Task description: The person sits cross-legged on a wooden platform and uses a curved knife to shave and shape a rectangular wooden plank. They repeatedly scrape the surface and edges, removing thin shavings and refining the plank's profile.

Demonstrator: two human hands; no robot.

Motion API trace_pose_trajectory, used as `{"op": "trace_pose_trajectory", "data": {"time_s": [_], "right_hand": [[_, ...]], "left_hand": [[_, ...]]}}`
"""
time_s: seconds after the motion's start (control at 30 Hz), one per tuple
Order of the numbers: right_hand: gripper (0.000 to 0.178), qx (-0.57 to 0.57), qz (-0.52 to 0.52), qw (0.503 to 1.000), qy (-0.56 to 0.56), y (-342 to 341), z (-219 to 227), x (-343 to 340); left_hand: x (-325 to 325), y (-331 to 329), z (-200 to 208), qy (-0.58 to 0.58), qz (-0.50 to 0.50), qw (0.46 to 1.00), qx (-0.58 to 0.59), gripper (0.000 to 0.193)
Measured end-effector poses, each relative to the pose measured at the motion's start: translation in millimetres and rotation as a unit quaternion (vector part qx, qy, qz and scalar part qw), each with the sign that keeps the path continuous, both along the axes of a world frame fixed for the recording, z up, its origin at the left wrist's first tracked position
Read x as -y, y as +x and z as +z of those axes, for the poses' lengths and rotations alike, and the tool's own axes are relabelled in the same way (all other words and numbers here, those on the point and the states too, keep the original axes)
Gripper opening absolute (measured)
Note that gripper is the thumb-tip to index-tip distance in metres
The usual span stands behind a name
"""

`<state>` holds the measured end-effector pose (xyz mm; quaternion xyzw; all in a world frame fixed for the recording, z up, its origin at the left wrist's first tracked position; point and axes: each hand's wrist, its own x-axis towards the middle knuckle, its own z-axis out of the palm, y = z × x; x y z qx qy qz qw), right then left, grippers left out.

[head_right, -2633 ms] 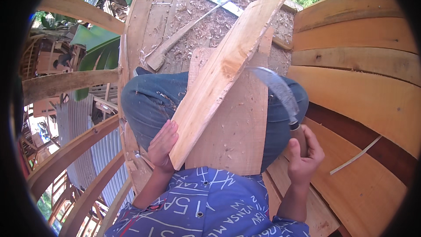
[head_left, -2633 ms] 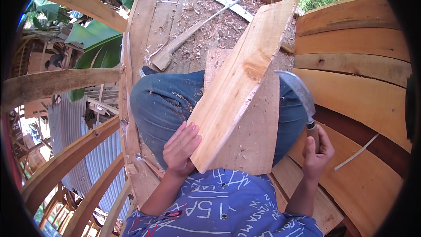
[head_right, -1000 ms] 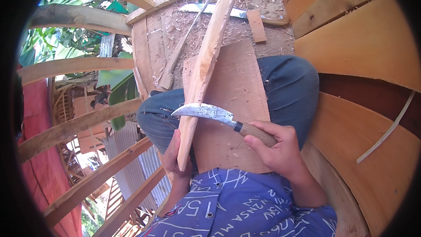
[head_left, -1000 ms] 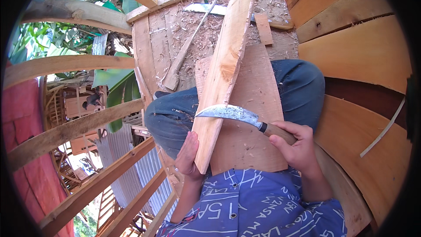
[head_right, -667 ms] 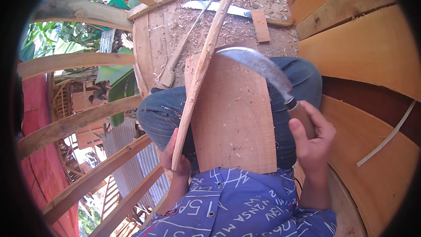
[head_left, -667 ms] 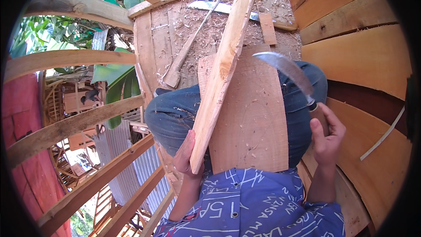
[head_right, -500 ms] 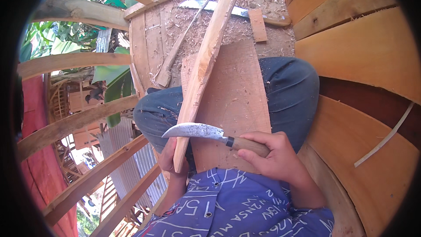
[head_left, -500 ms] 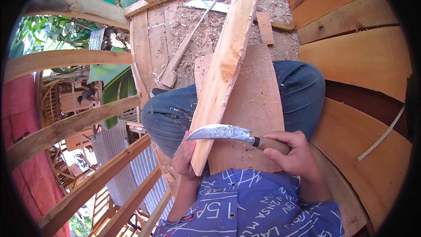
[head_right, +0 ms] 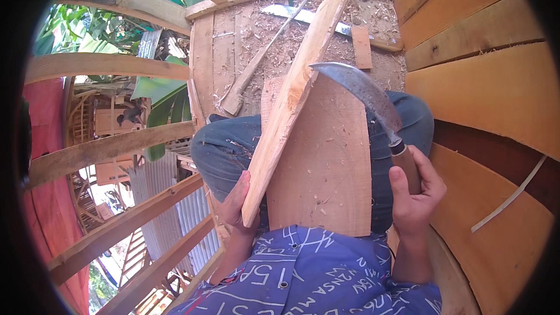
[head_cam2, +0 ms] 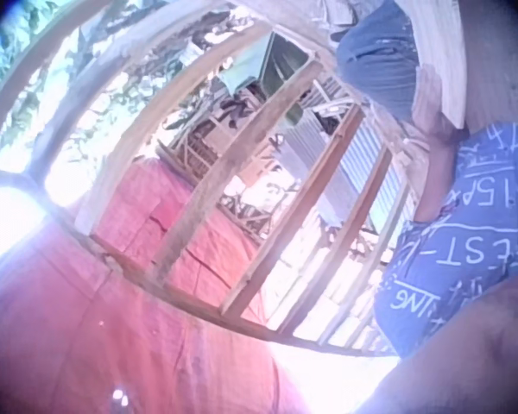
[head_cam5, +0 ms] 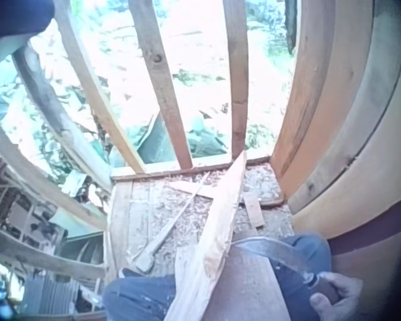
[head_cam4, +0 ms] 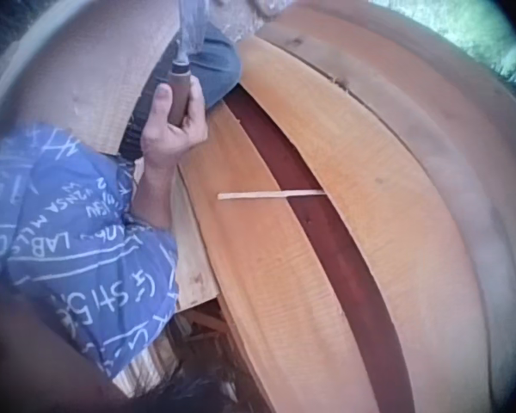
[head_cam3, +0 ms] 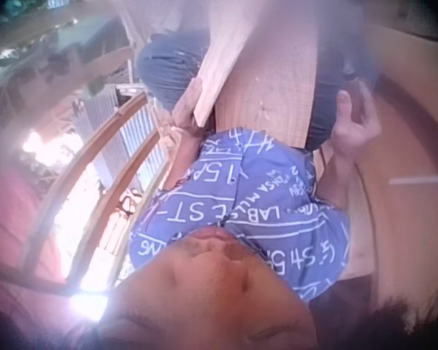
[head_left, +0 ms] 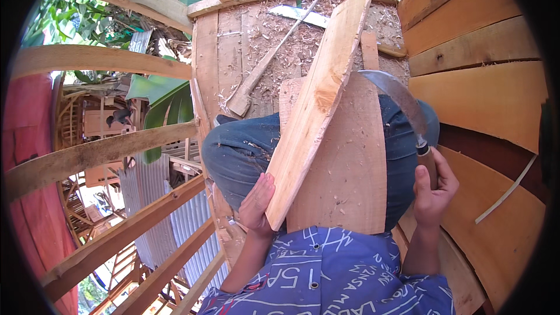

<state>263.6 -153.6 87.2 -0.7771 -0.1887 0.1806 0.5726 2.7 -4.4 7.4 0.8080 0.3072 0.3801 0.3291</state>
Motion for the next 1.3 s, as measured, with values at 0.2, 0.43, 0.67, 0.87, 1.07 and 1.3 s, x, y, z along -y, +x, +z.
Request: {"op": "trace_pose_trajectory", "data": {"time_s": [0.2,0.43,0.67,0.87,1.07,1.3], "right_hand": [[0.03,-0.217,0.258,0.939,-0.062,-20,-1,-10],[0.032,0.12,-0.013,0.991,-0.056,-6,-13,-14],[0.03,-0.249,0.229,0.94,-0.052,6,6,-8],[0.023,-0.121,0.201,0.97,-0.068,-11,-4,-26],[0.028,0.258,0.024,0.964,-0.065,-12,-24,-29],[0.034,-0.153,0.103,0.981,-0.053,6,5,0]], "left_hand": [[-2,1,2,0.013,-0.01,1.0,-0.019,0.02],[-2,-3,-1,0.001,-0.003,1.0,-0.008,0.021],[-4,-2,-2,0.008,-0.004,1.0,-0.002,0.021],[-7,2,0,0.0,-0.009,1.0,0.003,0.023],[-7,-1,-4,0.002,-0.006,1.0,0.014,0.025],[-9,-3,-5,-0.026,0.018,0.999,0.035,0.026]]}}
